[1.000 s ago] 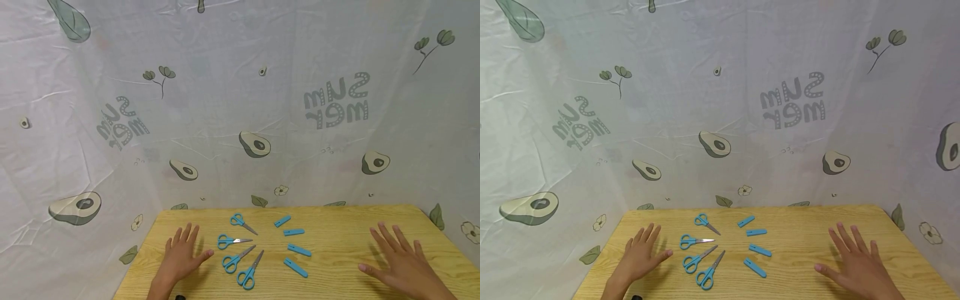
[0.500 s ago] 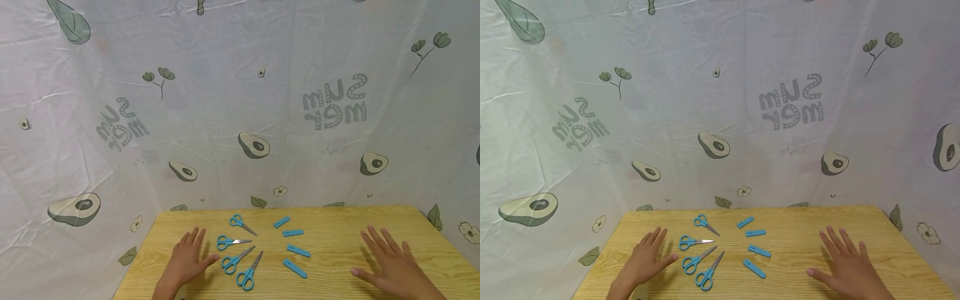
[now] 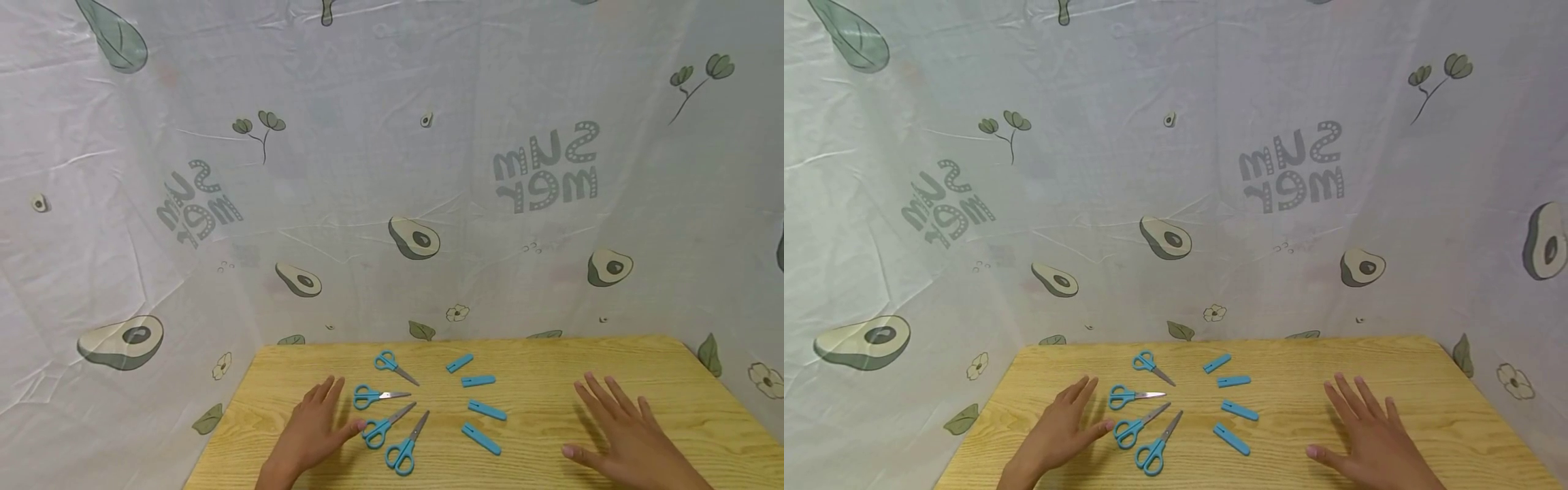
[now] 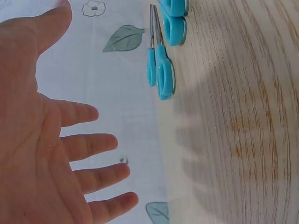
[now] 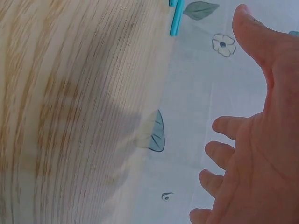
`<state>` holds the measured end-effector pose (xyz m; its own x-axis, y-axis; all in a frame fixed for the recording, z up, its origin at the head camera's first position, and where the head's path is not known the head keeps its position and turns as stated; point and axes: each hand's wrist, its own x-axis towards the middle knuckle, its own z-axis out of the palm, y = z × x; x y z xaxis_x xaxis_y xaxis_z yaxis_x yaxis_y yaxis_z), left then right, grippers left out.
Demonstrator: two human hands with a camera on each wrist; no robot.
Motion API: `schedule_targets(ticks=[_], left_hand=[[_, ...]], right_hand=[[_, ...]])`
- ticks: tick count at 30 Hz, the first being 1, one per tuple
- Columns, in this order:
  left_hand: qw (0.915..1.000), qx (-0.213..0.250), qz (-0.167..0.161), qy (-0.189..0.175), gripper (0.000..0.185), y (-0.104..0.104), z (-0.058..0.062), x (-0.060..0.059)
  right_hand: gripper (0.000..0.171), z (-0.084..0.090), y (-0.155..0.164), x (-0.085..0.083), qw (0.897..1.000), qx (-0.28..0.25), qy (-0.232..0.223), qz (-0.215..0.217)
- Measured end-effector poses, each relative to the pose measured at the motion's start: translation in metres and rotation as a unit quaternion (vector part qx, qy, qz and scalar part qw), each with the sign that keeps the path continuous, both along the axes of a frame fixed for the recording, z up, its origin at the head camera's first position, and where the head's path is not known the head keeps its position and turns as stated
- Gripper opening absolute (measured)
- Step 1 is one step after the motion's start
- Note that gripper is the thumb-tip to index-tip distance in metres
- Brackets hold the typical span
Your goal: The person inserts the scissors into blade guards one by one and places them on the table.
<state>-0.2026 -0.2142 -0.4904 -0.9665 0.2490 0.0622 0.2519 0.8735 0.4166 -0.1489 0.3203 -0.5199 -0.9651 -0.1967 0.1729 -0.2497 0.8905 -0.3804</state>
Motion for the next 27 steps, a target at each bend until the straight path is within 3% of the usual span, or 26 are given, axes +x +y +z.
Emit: schedule_targets(ticks=[8, 27], left_hand=[[0.9998, -0.003, -0.013, 0.011, 0.095, 0.004, 0.0, 0.002], [0.9996, 0.0, -0.027, -0.003, 0.097, 0.01, -0.003, 0.002]], right_hand=[[0.108, -0.001, -0.004, 0.0, 1.0, 0.002, 0.003, 0.003], [0.105, 0.003, -0.014, 0.001, 1.0, 0.0, 0.0, 0.007]])
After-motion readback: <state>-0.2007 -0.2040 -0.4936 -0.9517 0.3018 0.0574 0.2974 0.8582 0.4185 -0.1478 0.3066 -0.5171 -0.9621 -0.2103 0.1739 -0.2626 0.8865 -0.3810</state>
